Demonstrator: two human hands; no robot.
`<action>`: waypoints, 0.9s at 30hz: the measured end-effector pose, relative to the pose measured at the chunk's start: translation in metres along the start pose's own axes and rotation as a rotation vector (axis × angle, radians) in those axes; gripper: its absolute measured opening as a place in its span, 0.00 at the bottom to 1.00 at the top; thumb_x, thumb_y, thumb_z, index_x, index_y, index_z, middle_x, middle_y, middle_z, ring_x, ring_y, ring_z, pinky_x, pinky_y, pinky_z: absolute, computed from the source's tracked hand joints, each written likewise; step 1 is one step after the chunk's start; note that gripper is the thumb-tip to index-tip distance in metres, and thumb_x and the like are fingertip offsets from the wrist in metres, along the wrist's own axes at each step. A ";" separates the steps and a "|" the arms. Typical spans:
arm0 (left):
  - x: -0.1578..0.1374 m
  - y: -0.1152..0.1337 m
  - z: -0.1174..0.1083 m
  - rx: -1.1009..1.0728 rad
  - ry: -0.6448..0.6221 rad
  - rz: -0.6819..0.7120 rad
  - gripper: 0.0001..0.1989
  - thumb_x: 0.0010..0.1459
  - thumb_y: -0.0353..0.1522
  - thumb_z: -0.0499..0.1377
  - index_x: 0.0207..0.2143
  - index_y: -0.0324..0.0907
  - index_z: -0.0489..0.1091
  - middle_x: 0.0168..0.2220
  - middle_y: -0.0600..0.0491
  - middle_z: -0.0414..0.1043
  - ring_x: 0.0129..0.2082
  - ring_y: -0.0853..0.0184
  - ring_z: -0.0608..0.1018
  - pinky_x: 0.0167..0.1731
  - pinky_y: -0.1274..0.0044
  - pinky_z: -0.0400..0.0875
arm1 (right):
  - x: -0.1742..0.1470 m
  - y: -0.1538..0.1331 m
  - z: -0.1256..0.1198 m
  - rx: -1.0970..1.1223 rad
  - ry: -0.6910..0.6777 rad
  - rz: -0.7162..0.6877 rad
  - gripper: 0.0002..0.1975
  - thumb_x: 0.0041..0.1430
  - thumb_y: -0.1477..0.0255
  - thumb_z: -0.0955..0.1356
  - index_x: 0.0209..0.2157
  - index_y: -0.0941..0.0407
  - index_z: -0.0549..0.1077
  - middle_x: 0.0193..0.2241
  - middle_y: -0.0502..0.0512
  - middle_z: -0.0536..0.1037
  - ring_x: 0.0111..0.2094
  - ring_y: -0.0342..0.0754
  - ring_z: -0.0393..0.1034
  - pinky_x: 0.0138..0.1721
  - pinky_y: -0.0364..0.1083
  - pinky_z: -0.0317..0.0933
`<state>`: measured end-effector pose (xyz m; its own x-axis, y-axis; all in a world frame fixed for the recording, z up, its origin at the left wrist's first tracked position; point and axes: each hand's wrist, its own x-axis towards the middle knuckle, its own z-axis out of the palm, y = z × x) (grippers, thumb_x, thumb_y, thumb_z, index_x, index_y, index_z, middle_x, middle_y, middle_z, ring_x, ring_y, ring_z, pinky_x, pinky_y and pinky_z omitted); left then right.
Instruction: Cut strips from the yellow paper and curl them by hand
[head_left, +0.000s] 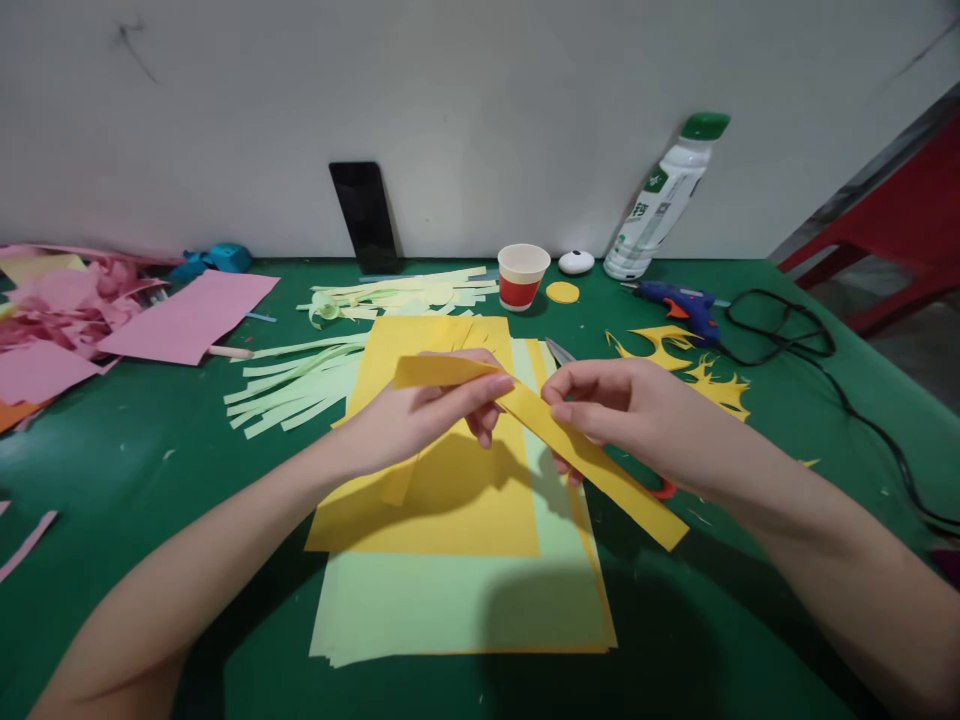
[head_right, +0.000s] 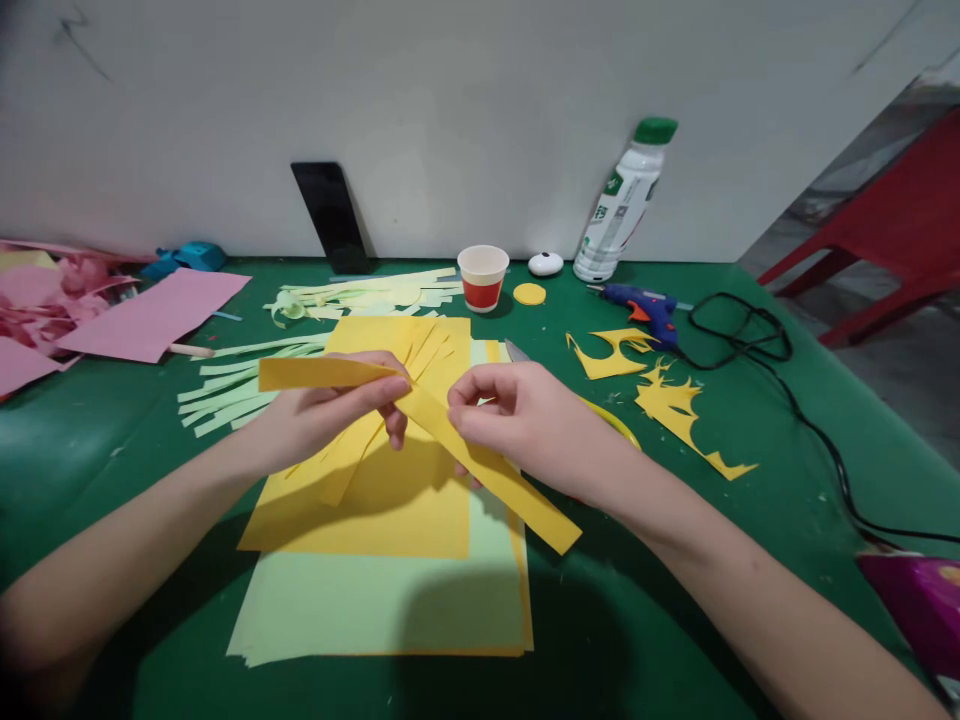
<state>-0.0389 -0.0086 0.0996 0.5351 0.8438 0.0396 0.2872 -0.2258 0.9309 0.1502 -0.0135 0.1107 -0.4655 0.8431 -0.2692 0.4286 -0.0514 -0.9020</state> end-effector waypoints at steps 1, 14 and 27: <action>0.001 -0.001 -0.002 -0.031 0.034 -0.018 0.14 0.59 0.37 0.50 0.25 0.38 0.65 0.22 0.56 0.67 0.24 0.73 0.73 0.30 0.80 0.70 | -0.001 0.000 -0.001 -0.007 0.006 0.010 0.05 0.51 0.71 0.62 0.24 0.55 0.65 0.19 0.46 0.70 0.20 0.41 0.68 0.26 0.41 0.61; 0.004 -0.008 0.008 -0.127 -0.001 -0.043 0.11 0.53 0.38 0.56 0.27 0.38 0.68 0.22 0.56 0.70 0.21 0.74 0.72 0.23 0.82 0.68 | 0.001 0.004 -0.001 -0.027 -0.033 -0.007 0.03 0.46 0.73 0.62 0.22 0.54 0.63 0.19 0.47 0.70 0.21 0.44 0.69 0.26 0.43 0.61; 0.000 -0.003 0.007 -0.260 0.093 -0.139 0.13 0.54 0.34 0.56 0.20 0.37 0.68 0.18 0.57 0.68 0.19 0.75 0.70 0.23 0.84 0.67 | 0.000 -0.001 -0.004 -0.104 -0.078 0.003 0.04 0.48 0.74 0.61 0.22 0.54 0.62 0.17 0.47 0.70 0.19 0.41 0.63 0.21 0.41 0.55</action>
<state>-0.0341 -0.0114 0.0941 0.4265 0.9015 -0.0730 0.1332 0.0172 0.9909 0.1528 -0.0110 0.1128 -0.5214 0.7985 -0.3009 0.5063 0.0057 -0.8623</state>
